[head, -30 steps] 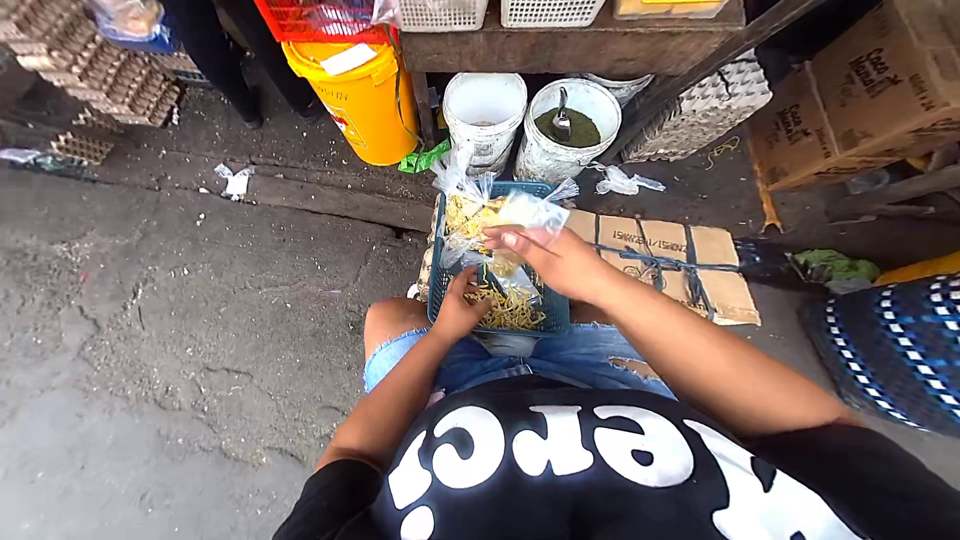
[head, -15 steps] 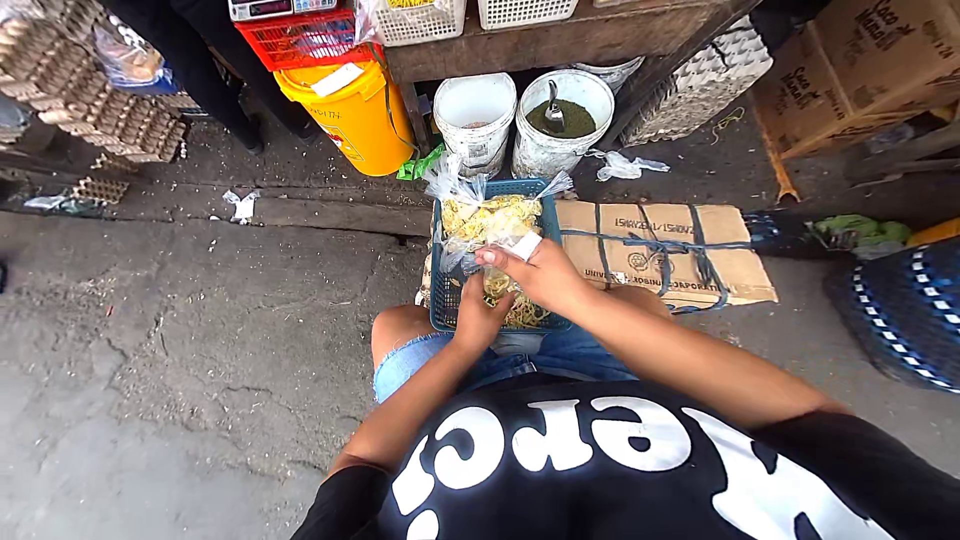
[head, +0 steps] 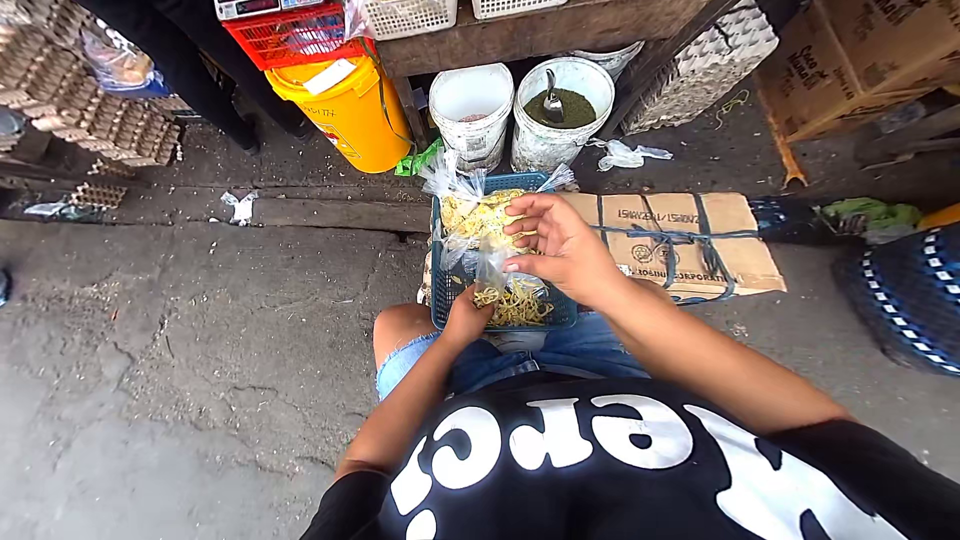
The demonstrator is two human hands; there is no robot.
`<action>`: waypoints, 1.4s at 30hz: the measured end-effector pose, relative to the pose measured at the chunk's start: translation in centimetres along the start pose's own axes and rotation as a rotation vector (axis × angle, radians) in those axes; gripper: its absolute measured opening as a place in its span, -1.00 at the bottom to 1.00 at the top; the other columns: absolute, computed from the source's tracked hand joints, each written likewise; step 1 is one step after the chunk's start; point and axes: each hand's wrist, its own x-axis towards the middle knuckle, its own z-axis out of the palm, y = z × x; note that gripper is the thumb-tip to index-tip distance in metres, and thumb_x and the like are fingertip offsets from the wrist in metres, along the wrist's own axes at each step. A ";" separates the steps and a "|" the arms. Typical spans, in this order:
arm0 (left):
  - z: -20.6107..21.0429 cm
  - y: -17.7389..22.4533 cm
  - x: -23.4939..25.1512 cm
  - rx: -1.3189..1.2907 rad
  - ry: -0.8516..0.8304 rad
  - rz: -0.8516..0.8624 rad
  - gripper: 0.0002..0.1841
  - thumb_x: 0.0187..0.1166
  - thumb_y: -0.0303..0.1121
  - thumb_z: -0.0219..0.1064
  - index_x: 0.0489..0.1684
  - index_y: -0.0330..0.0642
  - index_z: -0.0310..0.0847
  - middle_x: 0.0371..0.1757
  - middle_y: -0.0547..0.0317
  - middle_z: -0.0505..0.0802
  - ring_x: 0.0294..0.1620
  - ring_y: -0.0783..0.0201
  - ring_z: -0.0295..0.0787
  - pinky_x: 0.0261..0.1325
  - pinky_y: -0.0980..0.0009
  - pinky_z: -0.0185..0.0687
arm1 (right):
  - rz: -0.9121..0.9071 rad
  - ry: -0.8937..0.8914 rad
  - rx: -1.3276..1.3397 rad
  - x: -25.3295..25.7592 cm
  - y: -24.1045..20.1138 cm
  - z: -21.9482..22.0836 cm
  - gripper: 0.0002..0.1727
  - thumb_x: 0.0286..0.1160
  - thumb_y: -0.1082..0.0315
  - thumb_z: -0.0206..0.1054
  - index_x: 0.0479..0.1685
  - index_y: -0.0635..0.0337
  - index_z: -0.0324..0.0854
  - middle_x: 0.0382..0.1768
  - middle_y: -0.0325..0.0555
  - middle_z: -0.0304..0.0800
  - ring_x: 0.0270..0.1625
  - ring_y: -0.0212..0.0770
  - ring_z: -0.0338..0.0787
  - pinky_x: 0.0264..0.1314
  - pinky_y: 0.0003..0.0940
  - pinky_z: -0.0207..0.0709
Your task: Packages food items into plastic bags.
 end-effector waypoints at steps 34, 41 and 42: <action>-0.9 -1.6 0.4 0.020 -0.080 0.111 -0.69 0.48 -0.42 0.52 0.09 -0.43 0.73 0.18 -0.16 0.82 0.20 0.15 0.78 0.41 0.16 0.63 | -0.239 -0.007 -0.343 0.1 -0.7 -1.2 -0.71 0.64 0.24 0.36 0.03 0.32 0.77 0.08 -0.08 0.78 0.04 -0.43 0.79 0.14 -0.48 0.72; -0.7 -2.3 0.9 -0.186 -0.016 0.075 -0.58 0.38 -0.47 0.58 0.19 -0.42 0.66 0.07 -0.05 0.87 0.10 0.34 0.82 0.32 0.37 0.70 | 0.418 -0.428 -0.876 -1.3 13.2 -1.5 -0.67 0.77 0.32 0.16 0.22 0.28 0.76 0.21 0.29 0.77 0.32 0.28 0.74 0.42 0.31 0.53; -0.7 -2.3 0.9 -0.154 -0.025 0.059 -0.59 0.40 -0.45 0.57 0.20 -0.41 0.66 0.09 -0.05 0.86 0.12 0.33 0.81 0.34 0.36 0.69 | 0.451 -0.610 -0.979 -1.9 14.8 -1.1 -0.66 0.78 0.35 0.12 0.26 0.21 0.76 0.27 0.26 0.76 0.41 0.30 0.69 0.46 0.34 0.47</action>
